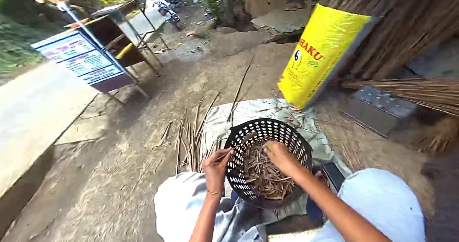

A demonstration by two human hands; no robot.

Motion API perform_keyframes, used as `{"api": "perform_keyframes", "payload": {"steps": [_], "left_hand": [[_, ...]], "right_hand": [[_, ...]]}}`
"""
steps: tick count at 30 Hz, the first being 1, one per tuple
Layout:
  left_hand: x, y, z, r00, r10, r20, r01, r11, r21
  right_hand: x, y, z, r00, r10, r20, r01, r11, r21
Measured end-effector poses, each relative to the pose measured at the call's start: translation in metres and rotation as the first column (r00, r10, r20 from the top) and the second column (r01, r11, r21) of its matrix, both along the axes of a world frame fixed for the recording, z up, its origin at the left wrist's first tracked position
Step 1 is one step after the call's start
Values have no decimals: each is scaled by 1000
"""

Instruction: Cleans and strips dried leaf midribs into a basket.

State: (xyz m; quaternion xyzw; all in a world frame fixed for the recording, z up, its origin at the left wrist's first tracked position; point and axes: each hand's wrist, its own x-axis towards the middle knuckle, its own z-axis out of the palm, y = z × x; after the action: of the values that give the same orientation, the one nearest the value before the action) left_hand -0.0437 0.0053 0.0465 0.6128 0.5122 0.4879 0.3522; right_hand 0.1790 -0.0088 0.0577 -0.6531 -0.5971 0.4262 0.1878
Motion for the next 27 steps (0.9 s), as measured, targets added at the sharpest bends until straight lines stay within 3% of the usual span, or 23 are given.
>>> {"api": "perform_keyframes", "payload": {"steps": [3,6,10,13,17,20,24,27], "left_hand": [[1,-11,-8,1000,-5,-17,5,1000,0],[-5,-26,-14,999,-15,-52,16,1000,6],[-23,-47,-38,989,1,-151,14,995,103],[-27,-57,-50,986,15,-168,20,978,208],[-52,-57,-13,996,81,-49,-62,950,305],[-71,-52,-5,982,56,-181,2,951,308],[-56,-48,-17,966,31,-256,57,943,327],[-43,-49,-19,968,-2,-250,96,926,364]], "right_hand": [[-48,-14,15,984,125,127,-112,988,-103],[-74,-8,-3,966,142,217,-105,979,-173],[-60,8,-58,943,137,303,-54,962,-268],[-53,14,-73,919,184,349,-73,948,-309],[0,7,-111,890,161,427,25,917,-398],[8,11,-94,919,168,358,-35,936,-349],[-49,-6,-13,956,214,199,-181,968,-172],[-89,-20,12,950,270,154,-247,956,-156]]}}
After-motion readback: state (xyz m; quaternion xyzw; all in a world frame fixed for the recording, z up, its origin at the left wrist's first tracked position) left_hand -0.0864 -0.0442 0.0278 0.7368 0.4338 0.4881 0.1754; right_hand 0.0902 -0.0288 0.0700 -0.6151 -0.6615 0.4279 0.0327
